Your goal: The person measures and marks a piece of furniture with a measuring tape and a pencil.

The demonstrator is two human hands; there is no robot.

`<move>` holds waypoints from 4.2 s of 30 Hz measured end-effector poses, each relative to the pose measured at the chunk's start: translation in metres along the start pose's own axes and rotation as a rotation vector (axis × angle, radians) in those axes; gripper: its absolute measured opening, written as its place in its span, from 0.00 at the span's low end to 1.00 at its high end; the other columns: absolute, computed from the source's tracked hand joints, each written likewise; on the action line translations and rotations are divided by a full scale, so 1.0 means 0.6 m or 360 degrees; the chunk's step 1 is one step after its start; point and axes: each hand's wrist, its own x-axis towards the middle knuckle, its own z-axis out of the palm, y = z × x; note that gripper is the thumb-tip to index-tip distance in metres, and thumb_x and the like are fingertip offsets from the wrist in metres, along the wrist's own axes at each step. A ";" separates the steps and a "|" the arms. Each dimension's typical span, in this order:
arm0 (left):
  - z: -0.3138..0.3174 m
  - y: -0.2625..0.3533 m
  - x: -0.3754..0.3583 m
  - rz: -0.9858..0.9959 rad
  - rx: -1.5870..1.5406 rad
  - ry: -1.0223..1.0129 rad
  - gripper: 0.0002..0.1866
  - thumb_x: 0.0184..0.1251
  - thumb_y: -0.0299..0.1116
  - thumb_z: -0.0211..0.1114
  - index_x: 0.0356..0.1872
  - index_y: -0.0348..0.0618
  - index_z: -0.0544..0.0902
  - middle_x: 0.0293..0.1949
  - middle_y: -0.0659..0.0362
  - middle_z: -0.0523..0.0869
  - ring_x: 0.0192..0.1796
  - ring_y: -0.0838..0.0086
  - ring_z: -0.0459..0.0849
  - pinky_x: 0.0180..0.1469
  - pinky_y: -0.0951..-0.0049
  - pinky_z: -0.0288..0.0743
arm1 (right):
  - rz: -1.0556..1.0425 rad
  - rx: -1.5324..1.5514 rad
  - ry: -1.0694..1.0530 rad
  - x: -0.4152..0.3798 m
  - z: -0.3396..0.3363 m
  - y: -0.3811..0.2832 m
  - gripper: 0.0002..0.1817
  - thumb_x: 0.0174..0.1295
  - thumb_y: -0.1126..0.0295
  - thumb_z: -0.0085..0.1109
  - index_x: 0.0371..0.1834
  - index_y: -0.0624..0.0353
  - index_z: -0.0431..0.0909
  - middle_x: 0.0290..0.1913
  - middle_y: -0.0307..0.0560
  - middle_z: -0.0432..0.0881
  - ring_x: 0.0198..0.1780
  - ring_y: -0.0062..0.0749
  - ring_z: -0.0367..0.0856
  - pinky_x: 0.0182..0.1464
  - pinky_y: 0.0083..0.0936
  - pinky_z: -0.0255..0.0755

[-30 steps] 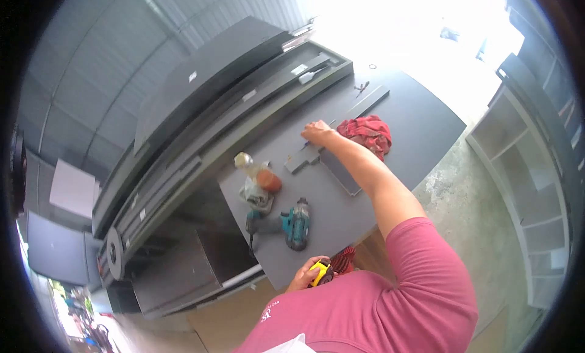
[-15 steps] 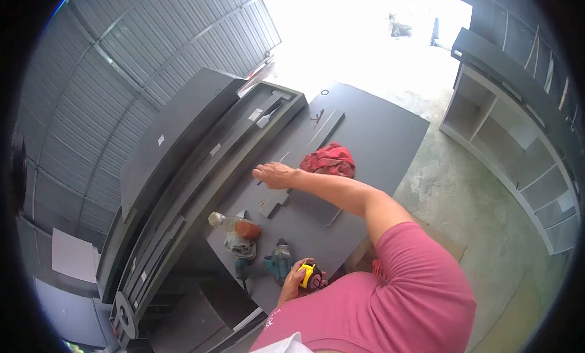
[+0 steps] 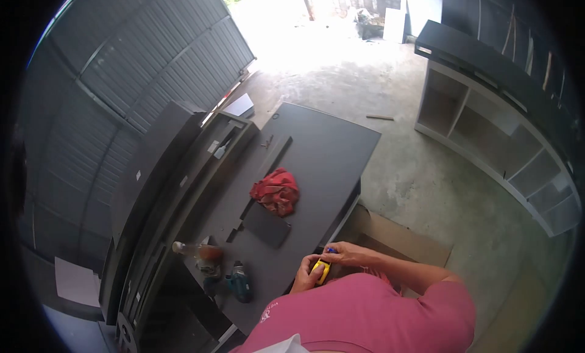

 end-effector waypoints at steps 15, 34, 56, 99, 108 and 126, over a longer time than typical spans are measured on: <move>0.302 0.099 0.087 -0.0115 0.0433 -0.1028 0.15 0.61 0.36 0.57 0.45 0.41 0.69 0.26 0.64 0.72 0.29 0.84 0.69 0.31 0.81 0.63 | 0.0065 0.0534 0.0403 -0.282 -0.189 0.053 0.17 0.61 0.52 0.52 0.29 0.55 0.71 0.22 0.26 0.66 0.25 0.10 0.61 0.24 0.12 0.55; 0.524 0.070 0.406 -0.0237 0.0113 -0.0937 0.11 0.64 0.37 0.52 0.40 0.41 0.77 0.27 0.67 0.74 0.29 0.86 0.70 0.30 0.84 0.64 | -0.0051 0.0893 0.1205 -0.286 -0.522 0.138 0.13 0.62 0.55 0.51 0.33 0.54 0.69 0.21 0.27 0.63 0.18 0.08 0.55 0.17 0.10 0.48; 0.651 0.179 0.728 -0.0067 0.0327 0.0033 0.16 0.60 0.41 0.51 0.42 0.42 0.77 0.26 0.58 0.78 0.31 0.73 0.76 0.35 0.72 0.70 | 0.0030 0.0370 0.0714 -0.054 -0.970 0.118 0.13 0.60 0.58 0.56 0.34 0.57 0.73 0.20 0.27 0.64 0.17 0.08 0.56 0.17 0.10 0.50; 0.659 0.140 0.855 -0.1044 0.0722 0.3013 0.07 0.56 0.34 0.58 0.30 0.44 0.80 0.27 0.50 0.78 0.31 0.56 0.77 0.37 0.61 0.69 | 0.0129 0.0207 -0.1137 0.918 -0.965 -0.064 0.13 0.61 0.59 0.54 0.29 0.57 0.69 0.21 0.31 0.62 0.18 0.11 0.56 0.16 0.12 0.48; 0.595 0.236 0.908 -0.1451 0.0818 0.3280 0.06 0.56 0.34 0.59 0.32 0.46 0.80 0.29 0.54 0.78 0.33 0.57 0.76 0.35 0.61 0.70 | 0.0218 0.0421 -0.1204 1.020 -0.892 -0.046 0.12 0.61 0.58 0.54 0.30 0.53 0.68 0.21 0.30 0.62 0.18 0.12 0.57 0.17 0.12 0.50; 0.592 0.253 0.947 -0.1823 0.0749 0.3249 0.06 0.59 0.34 0.58 0.34 0.46 0.79 0.34 0.58 0.76 0.36 0.62 0.74 0.35 0.63 0.69 | -0.0114 0.0211 -0.1038 1.063 -0.824 -0.040 0.16 0.61 0.52 0.52 0.27 0.53 0.69 0.16 0.28 0.57 0.16 0.12 0.54 0.18 0.14 0.48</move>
